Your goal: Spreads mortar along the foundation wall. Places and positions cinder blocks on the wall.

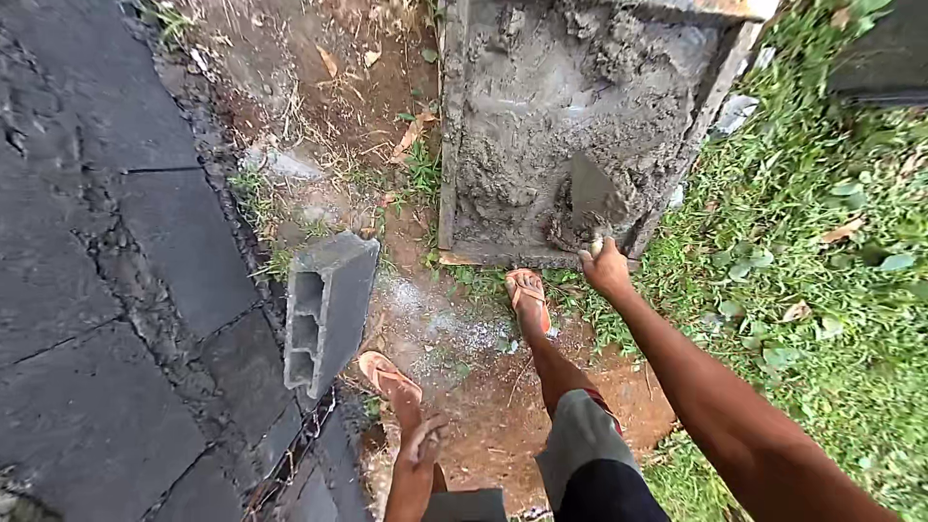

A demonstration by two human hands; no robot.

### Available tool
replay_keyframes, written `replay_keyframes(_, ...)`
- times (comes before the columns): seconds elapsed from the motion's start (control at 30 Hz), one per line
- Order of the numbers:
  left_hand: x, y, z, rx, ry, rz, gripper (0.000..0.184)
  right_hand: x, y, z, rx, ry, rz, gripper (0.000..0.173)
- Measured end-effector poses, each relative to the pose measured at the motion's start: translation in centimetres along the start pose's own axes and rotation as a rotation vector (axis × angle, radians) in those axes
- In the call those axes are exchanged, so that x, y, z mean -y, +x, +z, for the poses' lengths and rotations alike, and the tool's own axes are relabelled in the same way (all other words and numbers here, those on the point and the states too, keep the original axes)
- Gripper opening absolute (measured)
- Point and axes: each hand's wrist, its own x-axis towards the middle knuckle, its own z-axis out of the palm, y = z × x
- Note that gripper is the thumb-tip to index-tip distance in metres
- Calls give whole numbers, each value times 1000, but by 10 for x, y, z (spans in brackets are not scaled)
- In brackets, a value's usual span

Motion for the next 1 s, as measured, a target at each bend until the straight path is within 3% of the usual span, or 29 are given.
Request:
replay_keyframes(0.13, 48, 2, -16, -74, 6, -83, 39, 106, 47, 72, 236, 185, -74, 52)
replay_keyframes(0.2, 67, -6, -23, -111, -2, -136, 39, 127, 49, 91, 329, 394, -155, 40)
replay_keyframes(0.27, 81, -22, -26, -121, -37, -174, 38, 118, 37, 86, 390, 521, -244, 37)
replay_keyframes(0.33, 88, -37, -28, -126, -78, -163, 37, 105, 17, 60, 343, 419, -328, 45)
replay_keyframes(0.43, 72, -77, -25, -148, -177, -137, 36, 99, -57, -10, 199, 177, -401, 53)
replay_keyframes(0.57, 57, -129, -35, -250, -216, 5, 37, 125, -151, -80, 170, -203, -593, 55)
replay_keyframes(0.7, 59, -168, -42, -247, -375, 126, 38, 172, -249, -103, 262, -487, -569, 56)
replay_keyframes(0.87, 111, -174, -63, -286, -502, 135, 36, 242, -353, -38, 436, -648, -624, 37)
replay_keyframes(1.0, 161, -188, -133, -429, -735, 116, 36, 333, -428, 67, 546, -834, -715, 34)
